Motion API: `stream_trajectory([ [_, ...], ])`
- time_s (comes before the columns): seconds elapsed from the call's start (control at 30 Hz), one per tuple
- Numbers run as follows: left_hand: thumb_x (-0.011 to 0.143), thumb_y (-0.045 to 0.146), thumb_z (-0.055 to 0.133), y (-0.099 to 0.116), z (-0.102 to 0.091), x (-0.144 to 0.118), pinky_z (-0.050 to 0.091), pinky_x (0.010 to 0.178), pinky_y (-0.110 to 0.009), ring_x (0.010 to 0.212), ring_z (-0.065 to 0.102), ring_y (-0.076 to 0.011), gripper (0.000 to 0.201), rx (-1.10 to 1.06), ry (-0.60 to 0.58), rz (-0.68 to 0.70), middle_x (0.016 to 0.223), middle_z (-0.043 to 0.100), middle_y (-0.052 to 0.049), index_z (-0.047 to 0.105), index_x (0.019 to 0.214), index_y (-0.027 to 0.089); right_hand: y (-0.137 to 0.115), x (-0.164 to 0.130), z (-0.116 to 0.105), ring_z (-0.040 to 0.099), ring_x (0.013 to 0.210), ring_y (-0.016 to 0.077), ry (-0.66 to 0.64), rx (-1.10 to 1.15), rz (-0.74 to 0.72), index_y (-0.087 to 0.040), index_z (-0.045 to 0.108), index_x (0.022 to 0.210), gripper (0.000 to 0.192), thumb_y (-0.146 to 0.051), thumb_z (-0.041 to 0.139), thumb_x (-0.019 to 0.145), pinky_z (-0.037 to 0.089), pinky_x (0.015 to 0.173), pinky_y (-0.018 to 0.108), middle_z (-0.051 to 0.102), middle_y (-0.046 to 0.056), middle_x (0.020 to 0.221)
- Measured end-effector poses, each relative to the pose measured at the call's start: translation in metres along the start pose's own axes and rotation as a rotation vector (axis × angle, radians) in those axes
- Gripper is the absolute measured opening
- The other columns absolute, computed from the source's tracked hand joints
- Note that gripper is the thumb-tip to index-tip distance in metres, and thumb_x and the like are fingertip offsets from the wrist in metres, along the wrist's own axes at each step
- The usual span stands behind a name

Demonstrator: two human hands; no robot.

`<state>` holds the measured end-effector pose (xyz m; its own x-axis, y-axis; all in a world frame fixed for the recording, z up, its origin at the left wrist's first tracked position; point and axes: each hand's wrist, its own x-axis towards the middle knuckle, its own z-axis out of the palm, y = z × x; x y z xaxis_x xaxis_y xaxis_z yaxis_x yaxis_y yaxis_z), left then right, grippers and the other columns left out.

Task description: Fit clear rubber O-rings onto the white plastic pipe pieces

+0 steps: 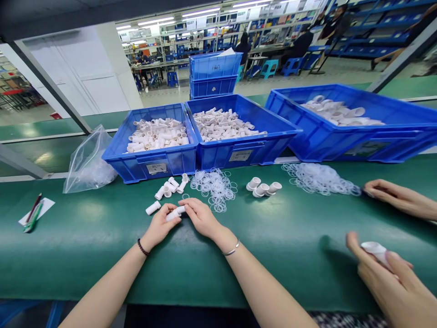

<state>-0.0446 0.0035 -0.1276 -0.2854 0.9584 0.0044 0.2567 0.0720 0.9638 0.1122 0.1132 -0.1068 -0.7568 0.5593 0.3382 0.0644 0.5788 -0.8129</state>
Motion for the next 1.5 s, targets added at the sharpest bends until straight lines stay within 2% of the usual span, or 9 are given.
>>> stream_trajectory([
  [0.27,0.074,0.024,0.069,0.004,0.002,-0.003,0.041,0.077,-0.029,0.084,0.057,-0.0184,0.024,0.078,-0.052,0.025,0.091,0.064,-0.001,0.057,0.095,0.02,-0.002,-0.003,-0.002,0.057,0.11,0.0201,-0.172,-0.071,-0.044,-0.024,0.055,0.127,0.035,-0.03,0.036,0.098,0.046,0.096,0.039,0.063,0.006,0.122],
  [0.43,0.083,0.034,0.061,0.001,0.002,0.001,0.045,0.073,-0.028,0.078,0.058,-0.0152,0.044,-0.276,-0.029,-0.034,0.092,0.063,-0.004,0.046,0.122,0.019,0.025,0.01,0.004,0.056,0.109,0.0228,0.105,-0.31,0.021,-0.019,0.061,0.117,0.031,-0.025,0.038,0.097,0.047,0.095,0.041,0.063,0.01,0.113],
  [0.57,0.083,0.041,0.061,0.001,0.002,0.005,0.044,0.062,-0.025,0.065,0.055,-0.011,0.046,-0.422,0.03,-0.104,0.088,0.062,-0.003,0.046,0.121,0.018,0.04,0.022,0.011,0.056,0.1,0.0274,0.062,-0.648,0.062,-0.018,0.063,0.116,0.027,-0.024,0.051,0.092,0.05,0.085,0.041,0.061,0.013,0.108],
  [0.63,0.082,0.041,0.062,0.0,0.003,0.005,0.043,0.062,-0.024,0.065,0.054,-0.0105,0.045,-0.421,0.043,-0.105,0.089,0.062,-0.003,0.046,0.118,0.019,0.041,0.023,0.013,0.056,0.097,0.0266,0.048,-0.714,0.049,-0.018,0.066,0.107,0.021,-0.024,0.055,0.09,0.051,0.083,0.039,0.06,0.011,0.105],
  [0.77,0.082,0.036,0.062,-0.004,0.003,0.005,0.044,0.066,-0.025,0.069,0.054,-0.0108,0.04,-0.348,0.062,-0.05,0.094,0.059,-0.003,0.049,0.116,0.02,0.041,0.02,0.014,0.058,0.091,0.0214,0.108,-0.656,0.017,-0.019,0.065,0.09,0.012,-0.021,0.053,0.091,0.05,0.08,0.031,0.06,0.008,0.096],
  [0.97,0.081,0.029,0.062,-0.007,0.001,0.003,0.043,0.082,-0.03,0.088,0.055,-0.0161,0.039,-0.208,0.06,0.0,0.101,0.058,-0.004,0.05,0.117,0.02,0.044,0.014,0.007,0.058,0.085,0.0209,0.167,-0.659,-0.018,-0.022,0.064,0.088,0.015,-0.023,0.05,0.094,0.047,0.074,0.031,0.063,0.006,0.088],
  [1.13,0.074,0.027,0.07,-0.004,0.001,0.002,0.042,0.089,-0.033,0.096,0.057,-0.0192,0.045,-0.106,0.076,-0.01,0.105,0.061,-0.005,0.05,0.114,0.019,0.029,0.01,0.004,0.056,0.084,0.0219,0.228,-0.55,-0.057,-0.02,0.059,0.087,0.015,-0.022,0.046,0.094,0.046,0.075,0.034,0.061,0.007,0.085],
  [1.27,0.074,0.029,0.072,-0.002,0.001,0.0,0.043,0.086,-0.033,0.093,0.058,-0.02,0.04,0.003,0.077,0.01,0.101,0.061,-0.005,0.052,0.106,0.019,0.009,0.004,0.012,0.055,0.079,0.0189,0.141,-0.296,-0.105,-0.021,0.055,0.088,0.012,-0.022,0.045,0.094,0.047,0.072,0.032,0.06,0.005,0.082],
  [1.5,0.087,0.033,0.057,0.005,0.002,-0.004,0.043,0.077,-0.031,0.084,0.057,-0.0189,0.018,0.225,-0.009,0.083,0.092,0.062,-0.003,0.055,0.097,0.019,0.001,0.0,0.021,0.054,0.081,0.0195,0.046,-0.222,-0.11,-0.021,0.055,0.087,0.014,-0.023,0.044,0.095,0.045,0.073,0.034,0.059,0.005,0.084],
])
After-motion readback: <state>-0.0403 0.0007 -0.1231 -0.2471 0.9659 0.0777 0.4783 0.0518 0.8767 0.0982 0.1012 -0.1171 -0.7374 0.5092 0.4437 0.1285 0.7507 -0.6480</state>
